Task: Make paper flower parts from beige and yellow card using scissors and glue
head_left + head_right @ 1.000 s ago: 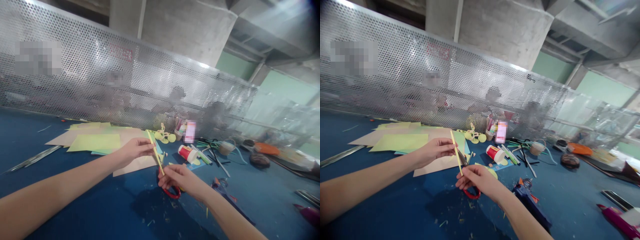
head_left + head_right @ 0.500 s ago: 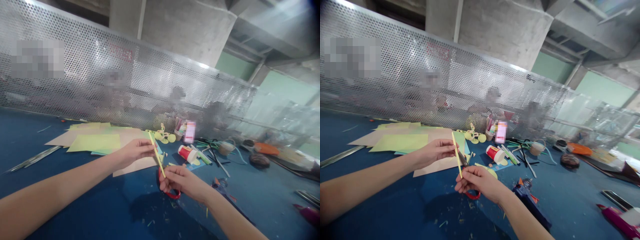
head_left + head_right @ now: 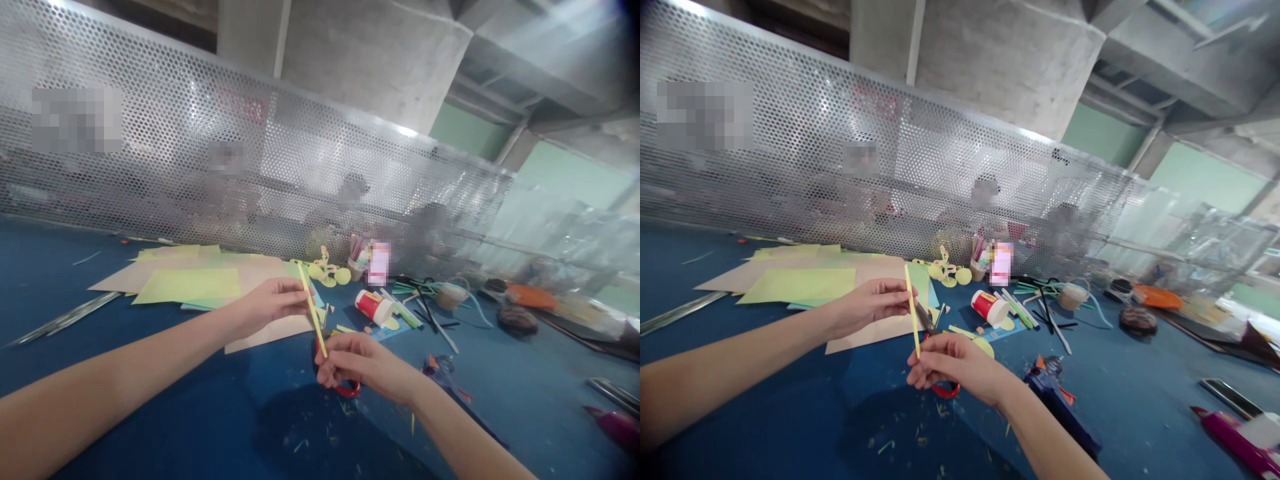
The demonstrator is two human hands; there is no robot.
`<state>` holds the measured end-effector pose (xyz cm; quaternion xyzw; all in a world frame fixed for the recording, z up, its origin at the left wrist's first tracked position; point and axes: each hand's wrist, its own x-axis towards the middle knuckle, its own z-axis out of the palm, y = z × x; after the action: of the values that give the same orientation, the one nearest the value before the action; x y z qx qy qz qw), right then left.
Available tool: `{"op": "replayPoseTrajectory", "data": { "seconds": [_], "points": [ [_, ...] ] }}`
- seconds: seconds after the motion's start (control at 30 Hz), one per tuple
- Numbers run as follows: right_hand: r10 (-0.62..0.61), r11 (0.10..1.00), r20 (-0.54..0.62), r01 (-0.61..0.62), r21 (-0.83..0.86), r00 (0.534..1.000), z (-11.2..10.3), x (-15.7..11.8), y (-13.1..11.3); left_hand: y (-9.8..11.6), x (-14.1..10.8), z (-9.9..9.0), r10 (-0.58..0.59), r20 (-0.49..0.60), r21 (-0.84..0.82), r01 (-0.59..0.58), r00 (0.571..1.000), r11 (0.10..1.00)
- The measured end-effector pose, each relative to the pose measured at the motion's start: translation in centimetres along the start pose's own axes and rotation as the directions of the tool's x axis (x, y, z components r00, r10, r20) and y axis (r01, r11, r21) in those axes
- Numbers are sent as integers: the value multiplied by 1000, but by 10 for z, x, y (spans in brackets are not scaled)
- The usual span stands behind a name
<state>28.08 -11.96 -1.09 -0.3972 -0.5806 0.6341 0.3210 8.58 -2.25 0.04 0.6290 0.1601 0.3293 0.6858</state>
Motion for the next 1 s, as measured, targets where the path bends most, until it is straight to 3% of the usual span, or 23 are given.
{"op": "replayPoseTrajectory", "data": {
  "seconds": [0.2, 0.53, 0.67, 1.0],
  "points": [
    [9, 996, -1, -9, -91, 1000, -1, 2, 1, 0, -1, 2, -6, -21, -4, 6, 1000, 1000],
    [18, 1000, 16, -18, 5, 1000, -1, 2, 2, 1, -1, 3, -15, -1, 12, 15, 1000, 1000],
    [43, 994, -6, -43, -102, 999, 0, 4, 1, 0, -1, 5, -27, -15, 49, 28, 1000, 998],
    [99, 979, 11, -95, -181, 995, -3, 1, 2, 3, 3, 1, 27, -263, -37, -38, 964, 999]
  ]
}}
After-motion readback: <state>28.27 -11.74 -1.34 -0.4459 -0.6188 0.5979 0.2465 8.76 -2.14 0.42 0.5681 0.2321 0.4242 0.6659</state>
